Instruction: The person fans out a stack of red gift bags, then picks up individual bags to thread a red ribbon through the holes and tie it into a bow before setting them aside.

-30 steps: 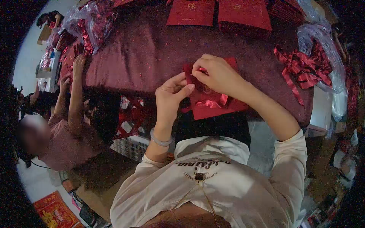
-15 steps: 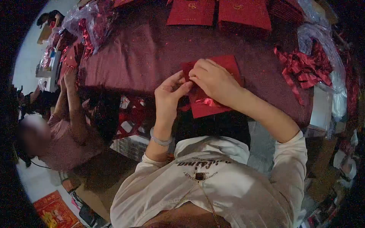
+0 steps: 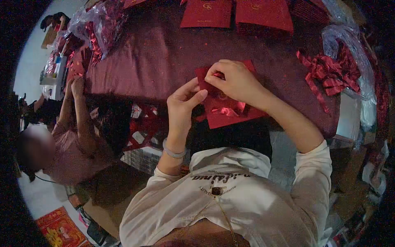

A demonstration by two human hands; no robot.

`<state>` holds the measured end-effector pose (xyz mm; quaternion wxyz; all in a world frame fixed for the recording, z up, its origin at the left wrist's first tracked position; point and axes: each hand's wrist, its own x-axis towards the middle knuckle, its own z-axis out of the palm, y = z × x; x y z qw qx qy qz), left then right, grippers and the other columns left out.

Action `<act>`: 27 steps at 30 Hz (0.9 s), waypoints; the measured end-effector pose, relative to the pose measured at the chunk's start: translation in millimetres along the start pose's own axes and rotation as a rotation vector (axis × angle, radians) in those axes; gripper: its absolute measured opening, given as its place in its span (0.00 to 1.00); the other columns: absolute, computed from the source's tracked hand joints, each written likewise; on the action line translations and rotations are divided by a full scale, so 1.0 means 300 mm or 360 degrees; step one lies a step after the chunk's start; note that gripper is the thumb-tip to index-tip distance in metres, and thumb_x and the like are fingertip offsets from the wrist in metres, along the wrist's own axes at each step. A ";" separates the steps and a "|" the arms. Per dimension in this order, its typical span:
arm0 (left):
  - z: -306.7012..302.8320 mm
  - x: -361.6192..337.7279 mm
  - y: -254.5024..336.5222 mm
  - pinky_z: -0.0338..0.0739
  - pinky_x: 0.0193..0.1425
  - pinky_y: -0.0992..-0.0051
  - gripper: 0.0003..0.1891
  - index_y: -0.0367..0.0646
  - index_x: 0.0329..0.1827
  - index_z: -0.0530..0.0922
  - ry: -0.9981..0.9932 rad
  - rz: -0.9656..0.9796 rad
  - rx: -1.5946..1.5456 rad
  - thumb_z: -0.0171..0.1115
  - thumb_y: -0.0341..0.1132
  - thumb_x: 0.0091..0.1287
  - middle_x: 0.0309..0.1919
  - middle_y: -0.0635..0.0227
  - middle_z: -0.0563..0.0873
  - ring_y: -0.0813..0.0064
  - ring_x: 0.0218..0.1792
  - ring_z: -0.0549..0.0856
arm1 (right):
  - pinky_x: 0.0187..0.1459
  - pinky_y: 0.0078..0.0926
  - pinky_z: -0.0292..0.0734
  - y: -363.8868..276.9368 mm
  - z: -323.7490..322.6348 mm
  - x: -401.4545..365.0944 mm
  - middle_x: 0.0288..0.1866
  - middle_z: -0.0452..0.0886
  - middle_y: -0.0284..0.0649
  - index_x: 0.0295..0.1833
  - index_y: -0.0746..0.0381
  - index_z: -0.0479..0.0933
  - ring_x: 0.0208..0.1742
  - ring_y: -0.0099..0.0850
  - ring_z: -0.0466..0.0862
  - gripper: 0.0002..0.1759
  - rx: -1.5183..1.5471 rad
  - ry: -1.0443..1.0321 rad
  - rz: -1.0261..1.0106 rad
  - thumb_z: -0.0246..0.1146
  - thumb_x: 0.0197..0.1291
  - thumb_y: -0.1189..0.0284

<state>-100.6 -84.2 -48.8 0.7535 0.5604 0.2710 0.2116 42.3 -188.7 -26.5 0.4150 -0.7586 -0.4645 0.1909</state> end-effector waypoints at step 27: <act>-0.008 0.005 -0.030 0.79 0.39 0.82 0.19 0.32 0.52 0.78 -0.0006 0.0084 0.0174 0.68 0.22 0.56 0.35 0.69 0.82 0.83 0.35 0.80 | 0.47 0.36 0.72 -0.048 0.035 -0.028 0.38 0.70 0.45 0.35 0.65 0.72 0.45 0.41 0.74 0.09 -0.1063 0.0001 -0.0822 0.59 0.44 0.75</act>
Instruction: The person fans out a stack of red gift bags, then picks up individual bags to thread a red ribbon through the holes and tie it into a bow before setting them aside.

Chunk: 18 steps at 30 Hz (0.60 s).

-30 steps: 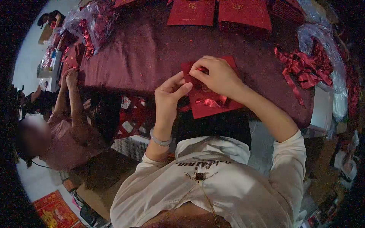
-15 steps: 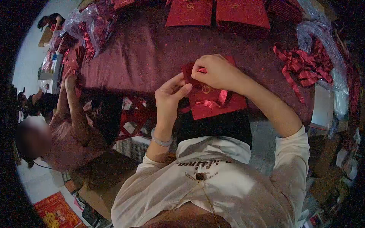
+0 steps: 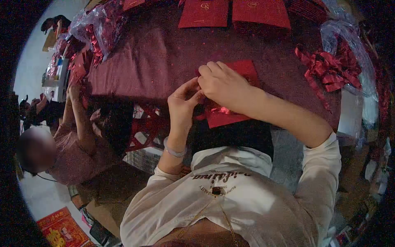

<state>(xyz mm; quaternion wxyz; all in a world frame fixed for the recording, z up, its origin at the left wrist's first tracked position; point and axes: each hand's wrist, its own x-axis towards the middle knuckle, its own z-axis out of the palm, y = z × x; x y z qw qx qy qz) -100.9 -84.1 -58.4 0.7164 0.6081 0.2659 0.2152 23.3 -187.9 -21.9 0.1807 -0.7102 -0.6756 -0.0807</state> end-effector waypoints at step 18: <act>-0.005 -0.003 0.023 0.78 0.43 0.83 0.19 0.33 0.54 0.77 -0.0048 -0.0102 -0.0165 0.66 0.21 0.58 0.37 0.71 0.80 0.83 0.37 0.80 | 0.43 0.38 0.75 0.089 0.012 -0.009 0.36 0.78 0.48 0.35 0.65 0.77 0.41 0.47 0.79 0.07 0.0969 -0.0085 0.0432 0.60 0.55 0.71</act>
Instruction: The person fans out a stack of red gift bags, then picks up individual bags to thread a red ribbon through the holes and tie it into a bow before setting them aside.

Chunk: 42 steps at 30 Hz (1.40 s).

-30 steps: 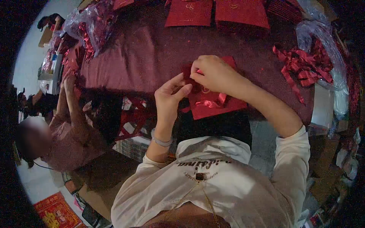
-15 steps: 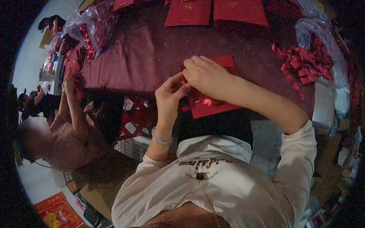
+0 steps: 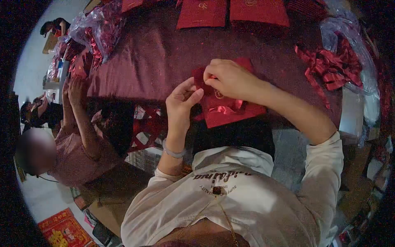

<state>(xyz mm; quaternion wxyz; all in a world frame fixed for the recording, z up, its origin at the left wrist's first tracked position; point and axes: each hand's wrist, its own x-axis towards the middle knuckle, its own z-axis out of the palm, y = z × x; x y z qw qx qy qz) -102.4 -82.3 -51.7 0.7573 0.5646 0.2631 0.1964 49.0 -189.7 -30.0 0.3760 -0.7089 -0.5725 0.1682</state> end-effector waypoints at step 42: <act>-0.003 0.008 -0.008 0.80 0.37 0.82 0.17 0.32 0.49 0.79 0.0045 0.0028 0.0120 0.70 0.25 0.56 0.36 0.68 0.82 0.83 0.35 0.81 | 0.45 0.34 0.75 -0.022 0.047 -0.043 0.39 0.72 0.43 0.36 0.66 0.73 0.43 0.41 0.76 0.07 -0.0390 0.0331 -0.0461 0.60 0.50 0.76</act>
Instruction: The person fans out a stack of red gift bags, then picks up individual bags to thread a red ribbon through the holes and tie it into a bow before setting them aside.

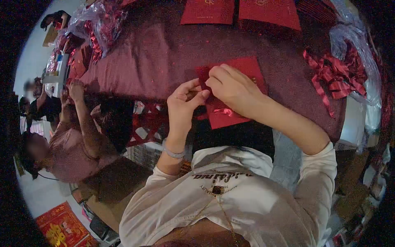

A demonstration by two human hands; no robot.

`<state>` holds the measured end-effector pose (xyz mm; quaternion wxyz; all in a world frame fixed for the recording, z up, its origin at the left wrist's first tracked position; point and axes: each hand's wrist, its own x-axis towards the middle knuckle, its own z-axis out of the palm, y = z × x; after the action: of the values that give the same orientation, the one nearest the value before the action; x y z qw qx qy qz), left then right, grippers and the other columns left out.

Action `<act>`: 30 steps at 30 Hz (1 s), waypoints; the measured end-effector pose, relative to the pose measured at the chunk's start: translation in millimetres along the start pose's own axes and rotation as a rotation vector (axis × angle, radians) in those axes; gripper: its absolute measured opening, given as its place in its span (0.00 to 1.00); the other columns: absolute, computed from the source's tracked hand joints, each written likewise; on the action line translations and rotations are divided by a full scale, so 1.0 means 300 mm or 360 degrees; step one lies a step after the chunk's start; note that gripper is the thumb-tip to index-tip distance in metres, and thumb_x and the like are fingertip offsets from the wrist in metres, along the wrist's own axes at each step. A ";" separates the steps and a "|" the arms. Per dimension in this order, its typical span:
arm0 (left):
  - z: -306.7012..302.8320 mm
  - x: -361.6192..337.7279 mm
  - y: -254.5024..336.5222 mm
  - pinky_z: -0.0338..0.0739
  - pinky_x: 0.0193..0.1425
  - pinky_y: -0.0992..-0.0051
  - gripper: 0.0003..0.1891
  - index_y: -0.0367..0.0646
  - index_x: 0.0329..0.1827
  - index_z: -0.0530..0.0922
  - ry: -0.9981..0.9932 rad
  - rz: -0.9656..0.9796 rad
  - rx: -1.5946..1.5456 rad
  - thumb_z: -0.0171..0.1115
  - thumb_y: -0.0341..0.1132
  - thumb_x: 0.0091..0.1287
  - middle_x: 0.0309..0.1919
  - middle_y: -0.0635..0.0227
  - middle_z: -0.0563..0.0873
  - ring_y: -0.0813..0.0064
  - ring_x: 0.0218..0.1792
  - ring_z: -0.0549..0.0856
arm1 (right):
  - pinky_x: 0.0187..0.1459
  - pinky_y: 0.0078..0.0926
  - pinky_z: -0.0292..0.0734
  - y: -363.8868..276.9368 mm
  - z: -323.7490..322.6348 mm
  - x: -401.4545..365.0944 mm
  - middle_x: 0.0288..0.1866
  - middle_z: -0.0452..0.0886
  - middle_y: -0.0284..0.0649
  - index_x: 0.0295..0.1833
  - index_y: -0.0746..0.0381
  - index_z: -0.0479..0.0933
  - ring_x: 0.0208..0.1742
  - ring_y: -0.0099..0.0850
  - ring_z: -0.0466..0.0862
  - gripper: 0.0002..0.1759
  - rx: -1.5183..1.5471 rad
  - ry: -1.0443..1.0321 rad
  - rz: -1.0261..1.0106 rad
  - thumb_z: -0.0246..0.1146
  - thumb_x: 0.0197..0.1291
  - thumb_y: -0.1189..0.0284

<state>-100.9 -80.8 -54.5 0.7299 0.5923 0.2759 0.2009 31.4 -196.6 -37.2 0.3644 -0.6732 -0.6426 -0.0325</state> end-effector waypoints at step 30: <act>-0.007 0.012 -0.013 0.74 0.38 0.76 0.16 0.36 0.48 0.80 -0.0031 0.0558 0.0702 0.64 0.20 0.54 0.34 0.65 0.78 0.76 0.36 0.77 | 0.48 0.23 0.72 0.088 0.006 0.003 0.42 0.79 0.39 0.45 0.66 0.79 0.45 0.28 0.79 0.11 0.0891 -0.0067 0.0614 0.55 0.66 0.71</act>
<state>-99.7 -78.0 -59.1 0.5400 0.7774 0.1994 0.2535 54.3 -192.4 -49.8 0.5212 -0.6567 -0.4948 0.2285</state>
